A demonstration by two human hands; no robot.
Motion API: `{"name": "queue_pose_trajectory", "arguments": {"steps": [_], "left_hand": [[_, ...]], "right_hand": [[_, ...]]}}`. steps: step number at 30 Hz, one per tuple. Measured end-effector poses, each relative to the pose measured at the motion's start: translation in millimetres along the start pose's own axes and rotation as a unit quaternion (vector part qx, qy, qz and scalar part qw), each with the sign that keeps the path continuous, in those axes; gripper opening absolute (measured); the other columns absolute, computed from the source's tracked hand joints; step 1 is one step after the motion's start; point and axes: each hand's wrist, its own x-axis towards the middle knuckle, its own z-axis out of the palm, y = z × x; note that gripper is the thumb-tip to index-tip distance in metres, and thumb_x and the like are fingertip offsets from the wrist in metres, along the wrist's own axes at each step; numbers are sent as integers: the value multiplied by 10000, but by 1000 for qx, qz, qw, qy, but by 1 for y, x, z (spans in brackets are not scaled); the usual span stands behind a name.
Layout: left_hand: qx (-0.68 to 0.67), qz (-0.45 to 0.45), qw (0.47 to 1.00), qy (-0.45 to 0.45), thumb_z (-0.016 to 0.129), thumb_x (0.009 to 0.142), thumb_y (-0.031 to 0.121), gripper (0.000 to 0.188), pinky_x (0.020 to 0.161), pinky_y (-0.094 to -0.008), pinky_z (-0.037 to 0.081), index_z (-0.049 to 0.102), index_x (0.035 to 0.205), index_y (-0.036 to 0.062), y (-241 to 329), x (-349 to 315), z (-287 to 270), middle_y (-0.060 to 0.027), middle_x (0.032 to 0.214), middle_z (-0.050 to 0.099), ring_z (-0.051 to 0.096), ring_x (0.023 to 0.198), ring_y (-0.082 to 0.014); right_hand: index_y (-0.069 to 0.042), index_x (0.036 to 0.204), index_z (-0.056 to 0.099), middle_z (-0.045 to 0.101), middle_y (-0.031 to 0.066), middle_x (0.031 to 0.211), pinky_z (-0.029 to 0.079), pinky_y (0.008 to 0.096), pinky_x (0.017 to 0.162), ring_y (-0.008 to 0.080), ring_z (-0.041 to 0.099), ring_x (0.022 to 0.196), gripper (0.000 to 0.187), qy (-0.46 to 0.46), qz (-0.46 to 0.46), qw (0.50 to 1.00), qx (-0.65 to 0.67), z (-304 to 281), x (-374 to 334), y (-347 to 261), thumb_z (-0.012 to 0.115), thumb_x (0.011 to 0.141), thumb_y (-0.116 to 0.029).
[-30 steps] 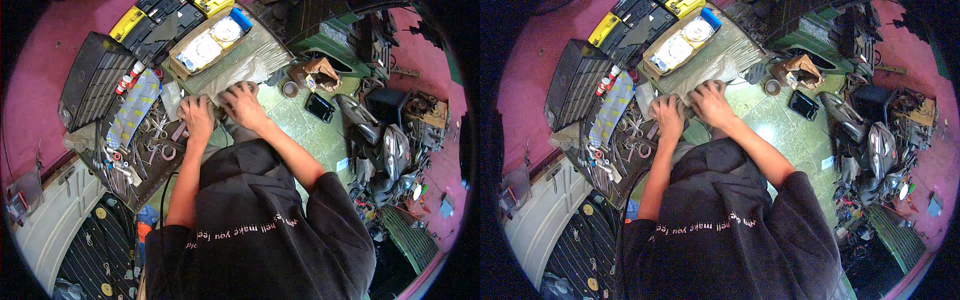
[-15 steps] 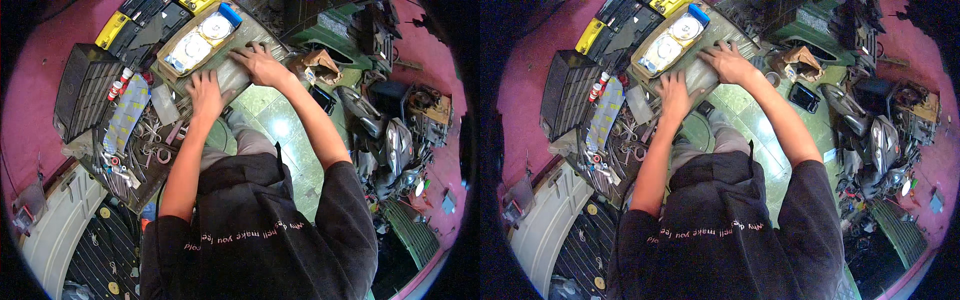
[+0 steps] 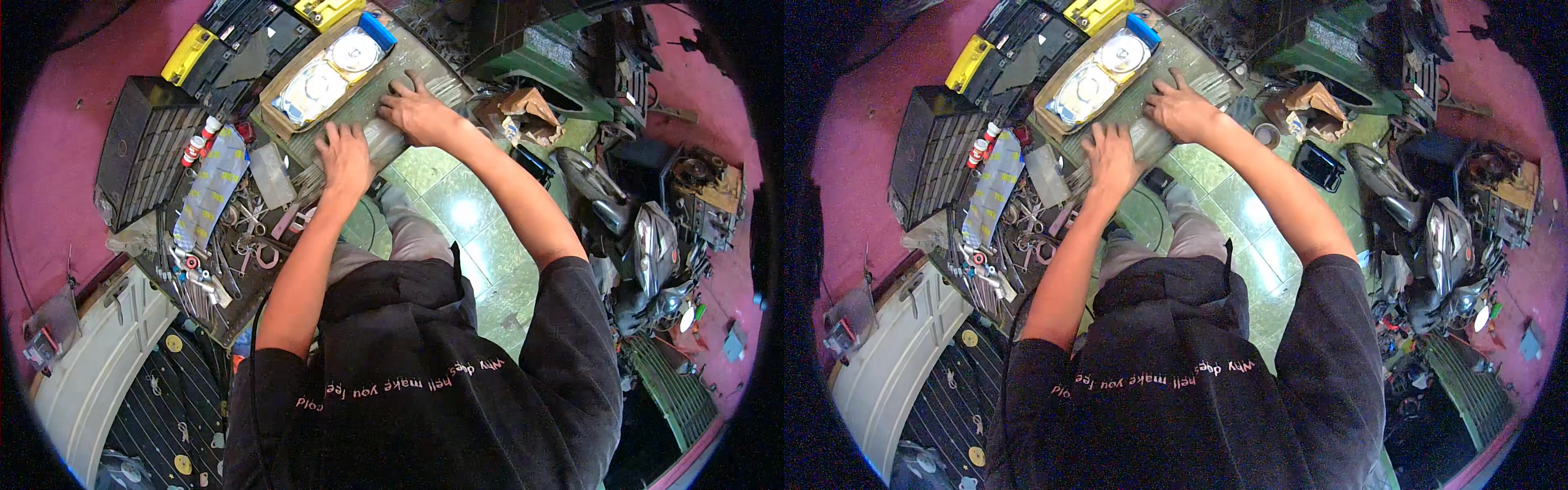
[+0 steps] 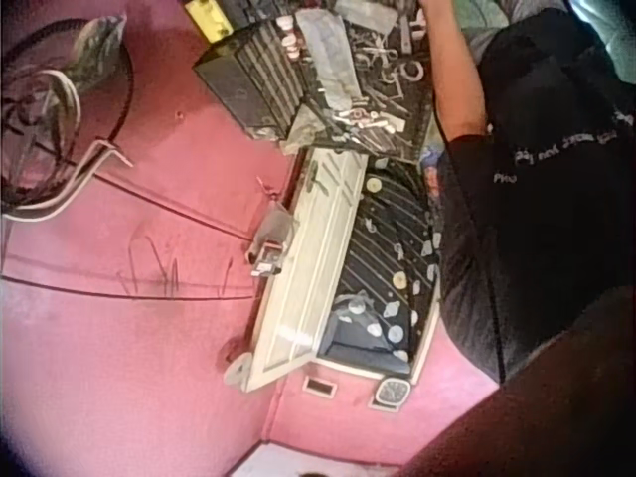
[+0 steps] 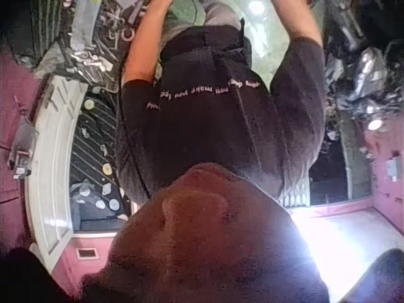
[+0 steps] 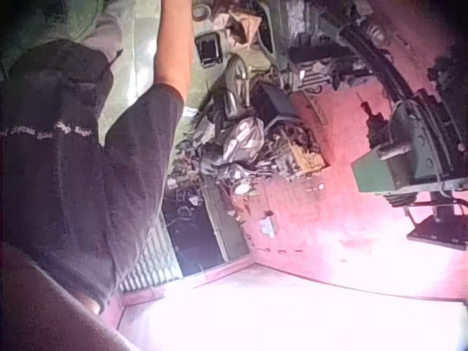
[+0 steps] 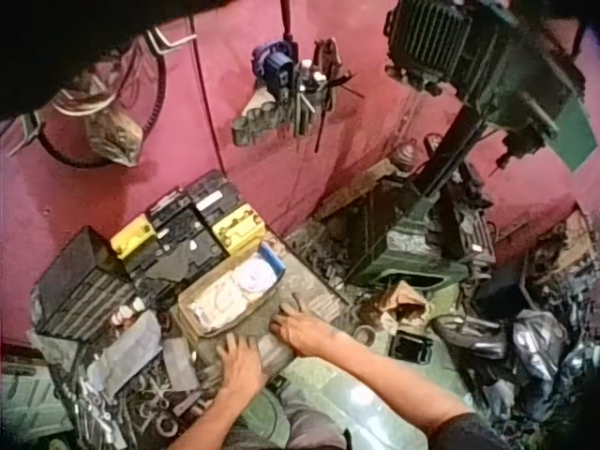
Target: Repairing and assembling small mechanical components at a workbench.
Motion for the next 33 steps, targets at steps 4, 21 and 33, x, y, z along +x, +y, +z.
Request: {"name": "queue_pose_trajectory", "arguments": {"steps": [4, 21, 33], "left_hand": [[-20, -9, 1000, 2, 919, 681, 356, 733, 978, -570, 414, 640, 1256, -2, 3, -2, 3, -149, 1286, 645, 492, 1260, -347], [-51, 11, 999, 7, 864, 698, 234, 516, 1034, -613, 382, 692, 1136, 23, 10, 2, 13, -163, 1097, 744, 534, 1290, -361], [-116, -52, 986, 112, 882, 706, 246, 623, 1036, -621, 392, 622, 1241, 59, 9, -32, -10, -141, 1157, 731, 524, 1282, -365]], "right_hand": [[-74, 1167, 708, 658, 64, 1177, 309, 673, 1189, 299, 550, 1238, 334, 26, -16, 999, -10, 7, 1, -3, 676, 842, -146], [-71, 997, 653, 656, 71, 984, 331, 614, 1180, 268, 581, 1131, 147, 65, 5, 998, 6, 14, -5, -11, 587, 883, -135], [-172, 1119, 681, 672, 48, 992, 319, 599, 1198, 253, 581, 1185, 242, 54, 5, 995, -79, -51, -14, -22, 568, 906, -164]]}}
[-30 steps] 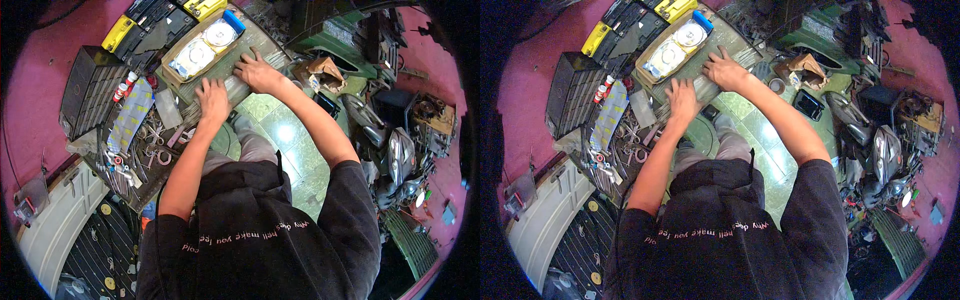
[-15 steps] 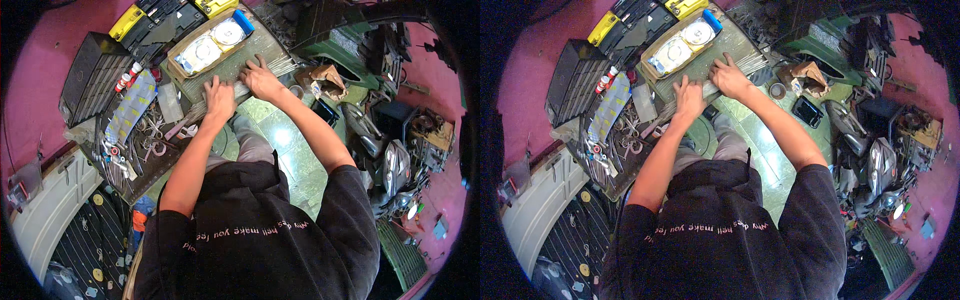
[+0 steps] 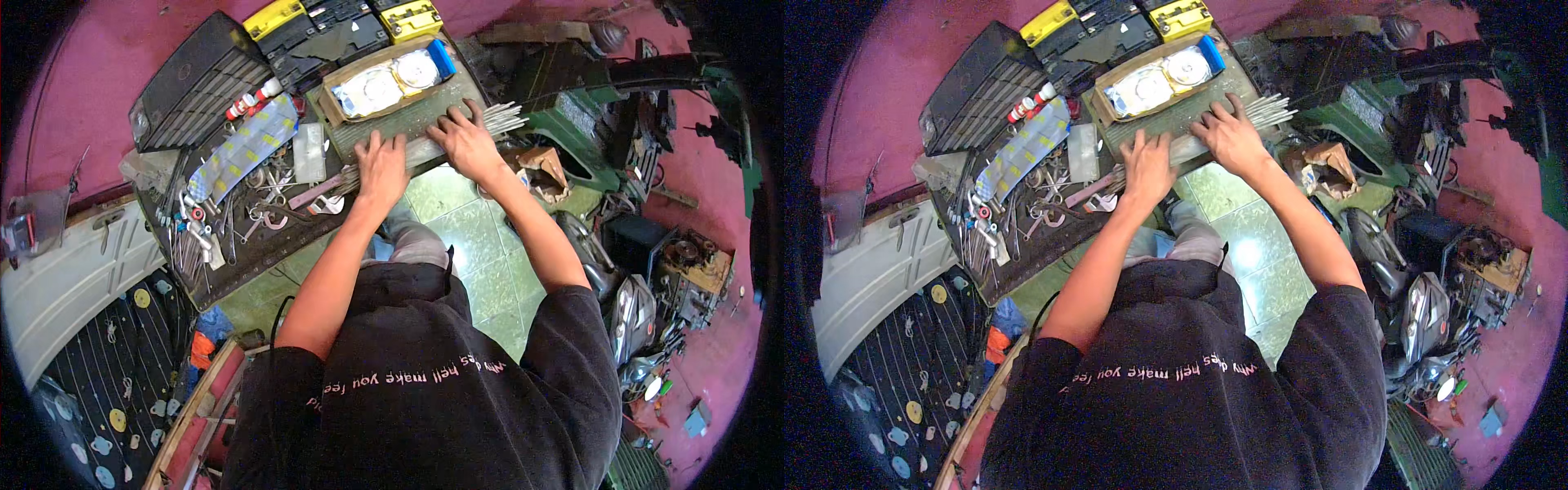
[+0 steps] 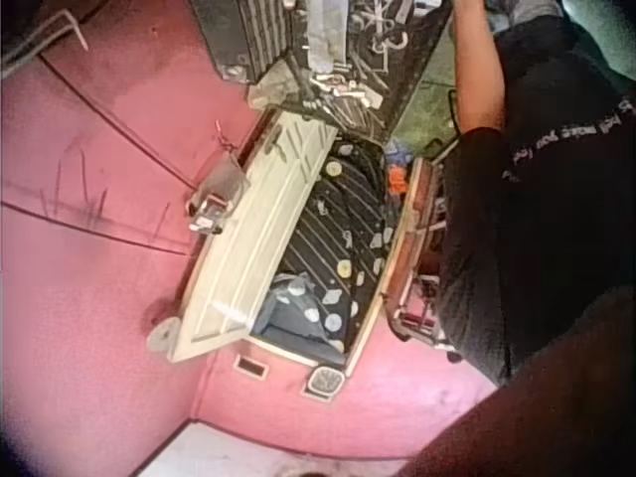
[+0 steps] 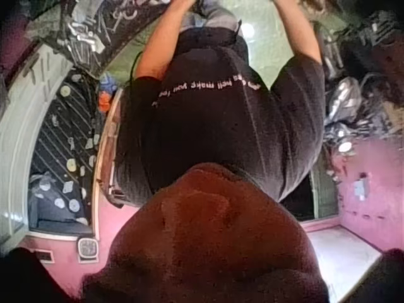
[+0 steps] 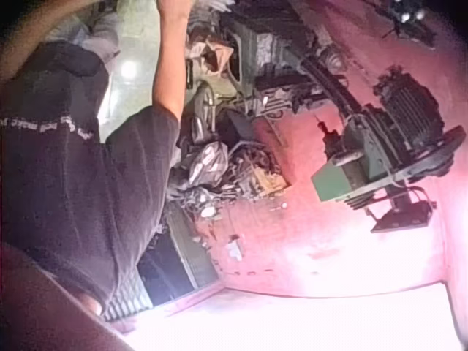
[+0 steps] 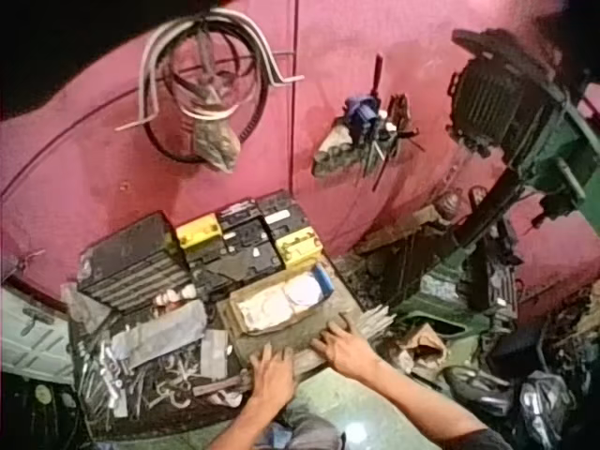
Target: Repairing and assembling small mechanical components at a workbench.
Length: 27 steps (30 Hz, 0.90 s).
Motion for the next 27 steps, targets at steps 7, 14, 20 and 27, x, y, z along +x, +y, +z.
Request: {"name": "queue_pose_trajectory", "arguments": {"steps": [7, 14, 20, 27], "left_hand": [[-27, -35, 998, 39, 884, 696, 211, 567, 1018, -587, 386, 663, 1201, 78, -32, -33, 1, -117, 1111, 736, 532, 1257, -343], [-55, -39, 991, 116, 836, 697, 151, 494, 1022, -564, 373, 708, 1168, 74, -32, -63, -39, -129, 1052, 746, 552, 1199, -328], [-73, -78, 984, 141, 846, 695, 165, 531, 1045, -563, 366, 722, 1203, 77, -35, -110, -54, -115, 1071, 750, 551, 1211, -308], [-92, -122, 962, 226, 808, 698, 142, 487, 1075, -559, 321, 754, 1181, 118, -38, -140, -48, -121, 1119, 759, 573, 1194, -312]], "right_hand": [[-144, 1042, 675, 661, 61, 951, 300, 601, 1206, 270, 592, 1133, 170, 16, 17, 999, -38, -42, -7, 6, 619, 882, -145], [-138, 1114, 659, 651, 65, 970, 291, 636, 1171, 285, 576, 1155, 314, 24, 19, 998, -46, -72, -14, -15, 720, 806, -143], [-136, 1103, 662, 652, 61, 977, 274, 646, 1176, 288, 580, 1166, 285, 39, 16, 998, -53, -85, -24, -52, 707, 821, -130], [-137, 1072, 667, 667, 76, 999, 237, 653, 1162, 309, 584, 1173, 202, 67, 46, 997, -10, -68, -42, -85, 659, 869, -142]]}}
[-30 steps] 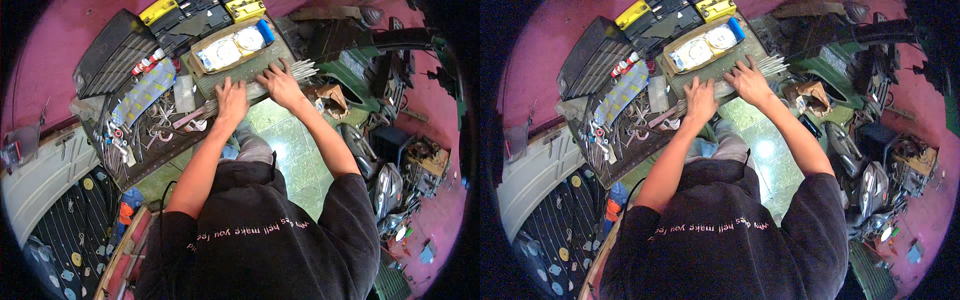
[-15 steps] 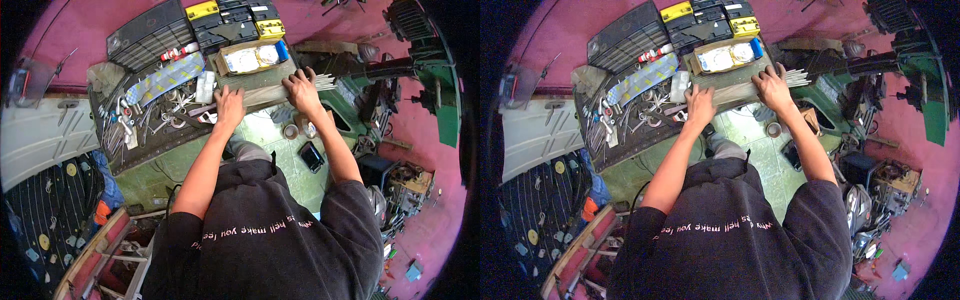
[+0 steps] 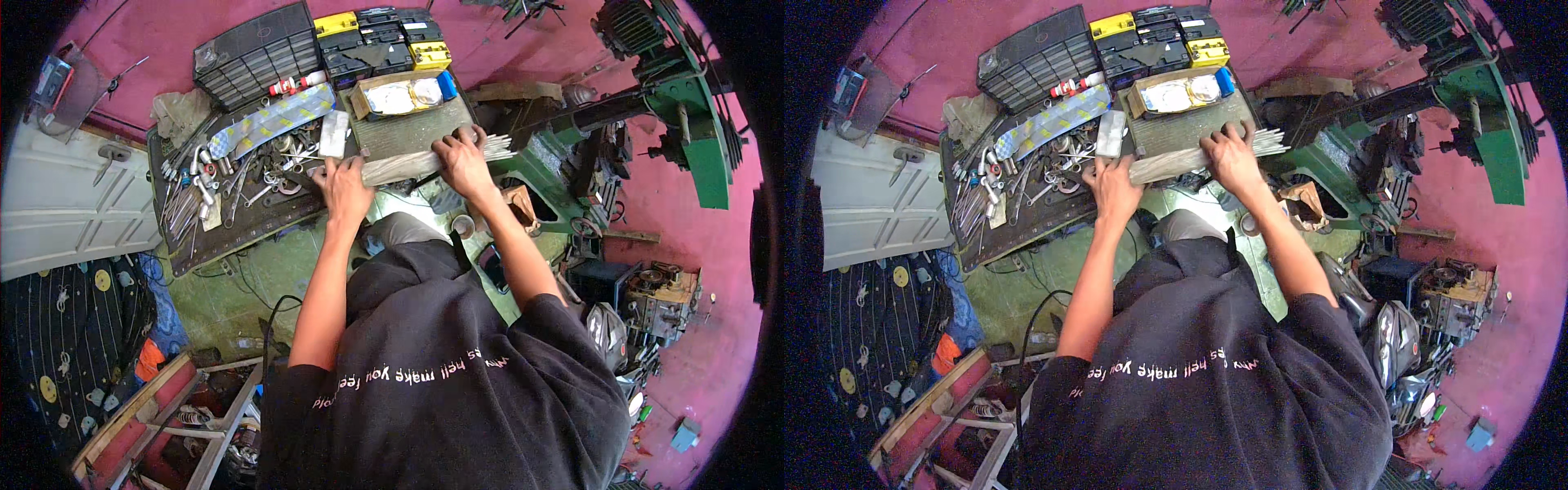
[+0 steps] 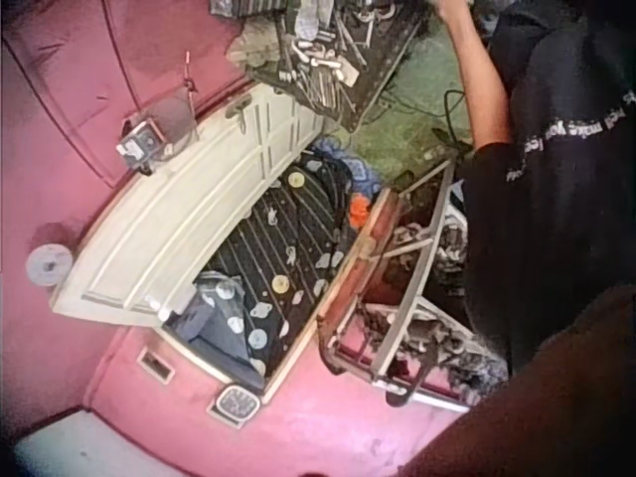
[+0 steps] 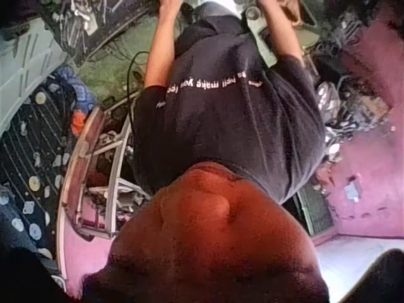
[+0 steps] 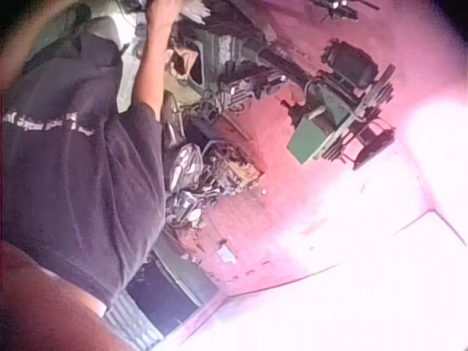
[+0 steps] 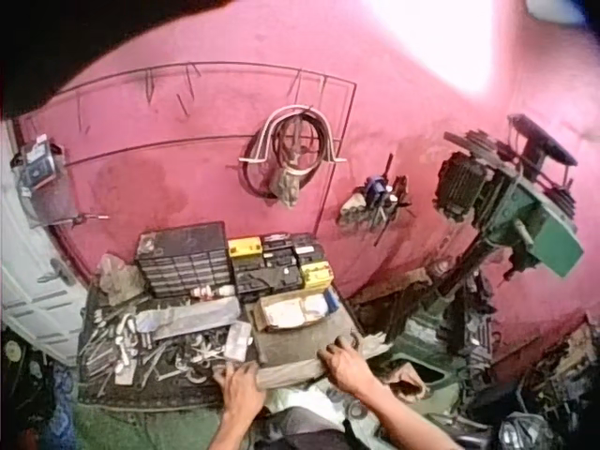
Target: Repairing and assembling small mechanical components at a workbench.
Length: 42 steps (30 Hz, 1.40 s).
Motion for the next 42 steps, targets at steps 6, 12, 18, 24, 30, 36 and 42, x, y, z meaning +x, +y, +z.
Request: {"name": "queue_pose_trajectory", "arguments": {"steps": [6, 12, 18, 24, 30, 36, 42], "left_hand": [[32, -43, 999, -5, 747, 688, 76, 484, 1074, -542, 312, 761, 1170, 114, -3, -6, 14, -110, 1066, 763, 578, 1151, -318], [58, -52, 997, -24, 743, 687, 59, 361, 985, -577, 376, 755, 1047, 77, -1, 33, 35, -103, 1047, 738, 551, 1170, -318], [97, -61, 993, -22, 742, 683, 63, 383, 996, -570, 372, 753, 1065, 69, 9, 94, 60, -115, 1047, 730, 546, 1172, -320], [132, -89, 987, -37, 746, 687, 52, 387, 1009, -581, 363, 751, 1073, 79, 18, 143, 80, -108, 1044, 737, 541, 1180, -317], [147, -115, 980, -72, 743, 705, 30, 472, 1067, -621, 335, 733, 1172, 93, 17, 176, 95, -101, 1141, 738, 542, 1230, -323], [159, -133, 974, -93, 785, 709, 64, 539, 1081, -607, 329, 706, 1240, 114, 21, 185, 96, -93, 1308, 661, 505, 1275, -326], [135, -156, 973, -105, 839, 732, 145, 645, 1119, -603, 300, 642, 1346, 147, 16, 180, 77, -71, 1420, 584, 458, 1340, -346]], "right_hand": [[-145, 1047, 694, 665, 67, 973, 254, 644, 1158, 308, 592, 1145, 239, -12, 46, 998, 35, 31, -4, -6, 696, 808, -122], [-149, 1046, 705, 685, 81, 991, 256, 656, 1154, 331, 591, 1153, 236, 12, 42, 996, 78, 66, 25, 27, 716, 812, -123], [-111, 1067, 697, 701, 88, 1028, 276, 628, 1113, 349, 576, 1170, 334, 1, 26, 995, 99, 87, 76, 79, 736, 735, -100], [-77, 1040, 669, 718, 117, 1002, 285, 649, 1126, 357, 570, 1189, 321, -14, -23, 989, 146, 101, 125, 124, 722, 723, -79], [-66, 1084, 670, 720, 143, 1032, 255, 688, 1144, 382, 559, 1223, 403, -67, -64, 986, 140, 116, 166, 157, 753, 690, -97], [-55, 1178, 655, 666, 127, 1269, 247, 673, 1163, 385, 519, 1316, 532, -89, -54, 984, 147, 121, 181, 163, 791, 665, -98], [-113, 1385, 591, 586, 115, 1363, 267, 652, 1160, 393, 480, 1335, 751, -89, -34, 977, 191, 116, 168, 165, 849, 680, -143]]}}
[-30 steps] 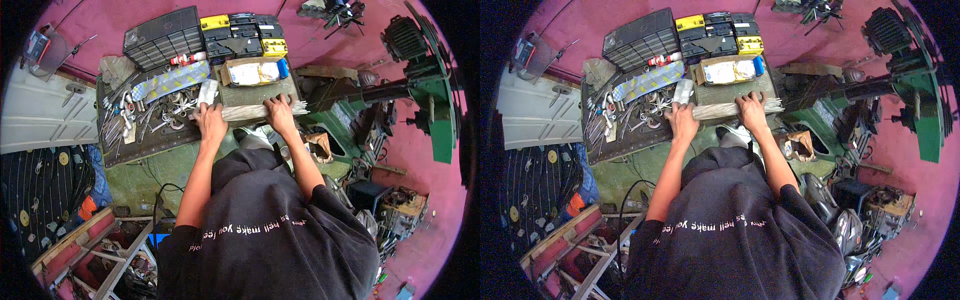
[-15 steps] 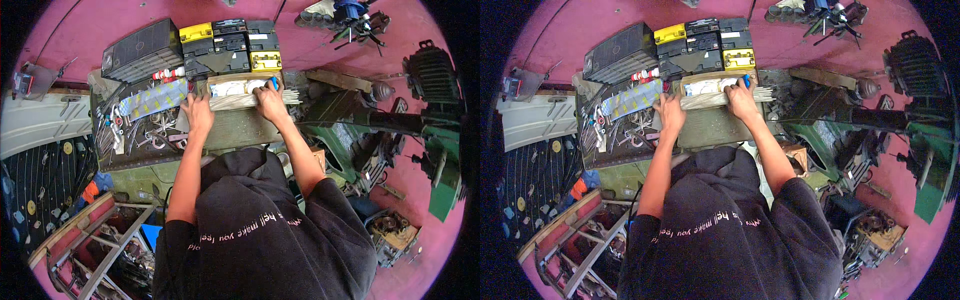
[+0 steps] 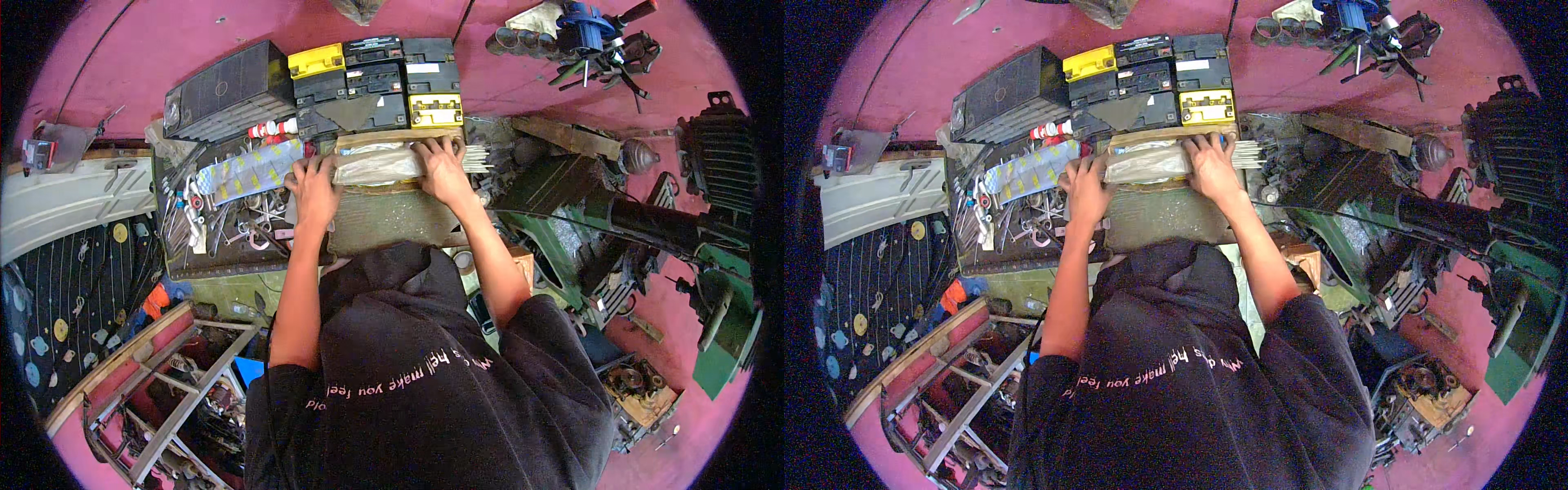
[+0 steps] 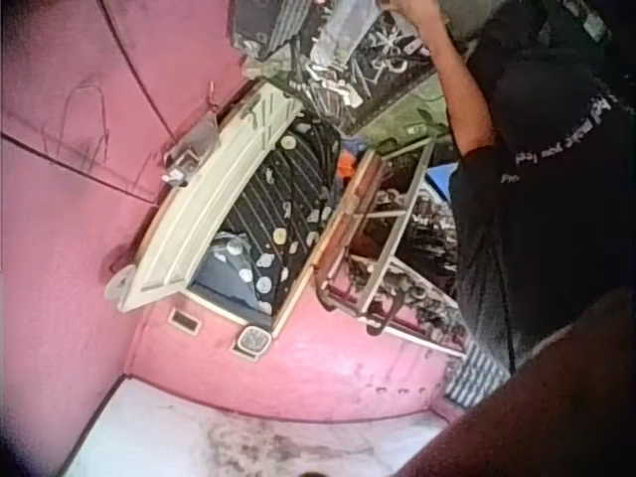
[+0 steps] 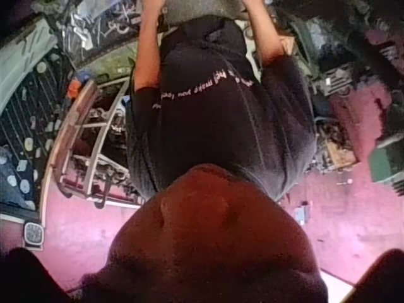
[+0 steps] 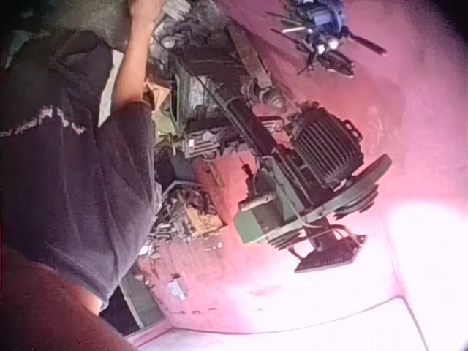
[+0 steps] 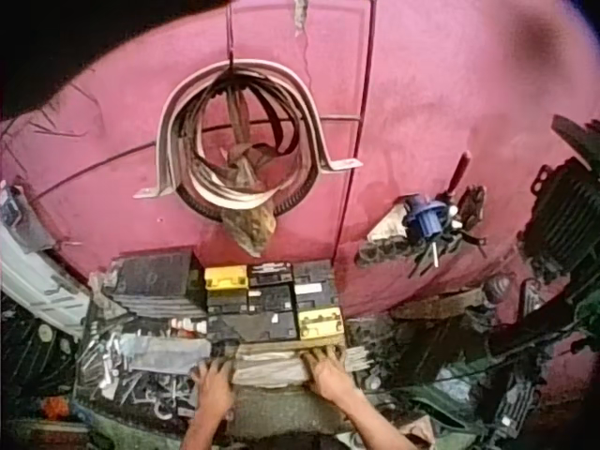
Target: Repairing and assembling small mechanical components at a workbench.
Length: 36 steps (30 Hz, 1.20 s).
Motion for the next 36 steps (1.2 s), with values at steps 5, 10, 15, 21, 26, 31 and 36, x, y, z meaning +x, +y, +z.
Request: {"name": "queue_pose_trajectory", "arguments": {"steps": [5, 10, 15, 21, 26, 31, 36], "left_hand": [[-15, -1, 1000, 27, 852, 743, 177, 755, 1139, -597, 277, 573, 1444, 175, -15, -13, 0, -74, 1439, 579, 447, 1353, -356], [-34, 56, 998, 6, 837, 809, 286, 813, 1110, -644, 281, 493, 1541, 198, -7, -24, -12, -42, 1609, 440, 394, 1381, -372], [34, 74, 996, -33, 745, 916, 444, 768, 1115, -687, 262, 435, 1599, 274, -2, -20, 13, -15, 1698, 338, 366, 1407, -403], [-1, 51, 998, -46, 755, 911, 418, 793, 1110, -687, 262, 421, 1601, 216, -11, -13, 10, -28, 1689, 340, 366, 1413, -399], [0, 38, 999, -3, 841, 818, 435, 936, 1096, -635, 296, 411, 1580, 105, -33, -14, 6, -82, 1636, 405, 413, 1385, -368], [22, 26, 999, -33, 922, 715, 364, 1009, 1072, -598, 332, 438, 1541, 44, -36, -10, -16, -133, 1481, 537, 461, 1327, -352], [97, 11, 994, -49, 765, 833, 180, 649, 1051, -576, 368, 557, 1424, 11, -30, 0, -11, -158, 1303, 627, 538, 1251, -350]], "right_hand": [[-223, 1551, 477, 519, 133, 1458, 262, 659, 1155, 442, 410, 1385, 863, 16, -2, 1000, -4, -11, -18, -1, 856, 776, -258], [-281, 1595, 424, 398, 89, 1638, 250, 701, 1150, 413, 398, 1430, 796, 45, -5, 999, -1, 0, -29, -2, 758, 891, -441], [-293, 1615, 391, 317, 47, 1701, 220, 722, 1188, 396, 379, 1467, 746, 47, 39, 995, -83, 13, -27, -12, 651, 955, -523], [-226, 1621, 375, 356, 89, 1673, 239, 731, 1162, 413, 393, 1444, 827, 76, 84, 991, -64, 4, -35, -11, 701, 918, -515], [-69, 1585, 387, 434, 191, 1571, 278, 644, 1172, 439, 420, 1378, 852, 133, 160, 975, -78, -11, -59, 24, 740, 834, -260], [-39, 1586, 363, 502, 264, 1468, 440, 573, 1101, 485, 518, 1309, 901, 33, 213, 973, -76, -22, -64, 63, 762, 786, -153], [33, 1577, 348, 544, 332, 1391, 505, 480, 1075, 470, 591, 1233, 842, 15, 194, 980, -45, -2, -58, 88, 661, 800, -55]]}}
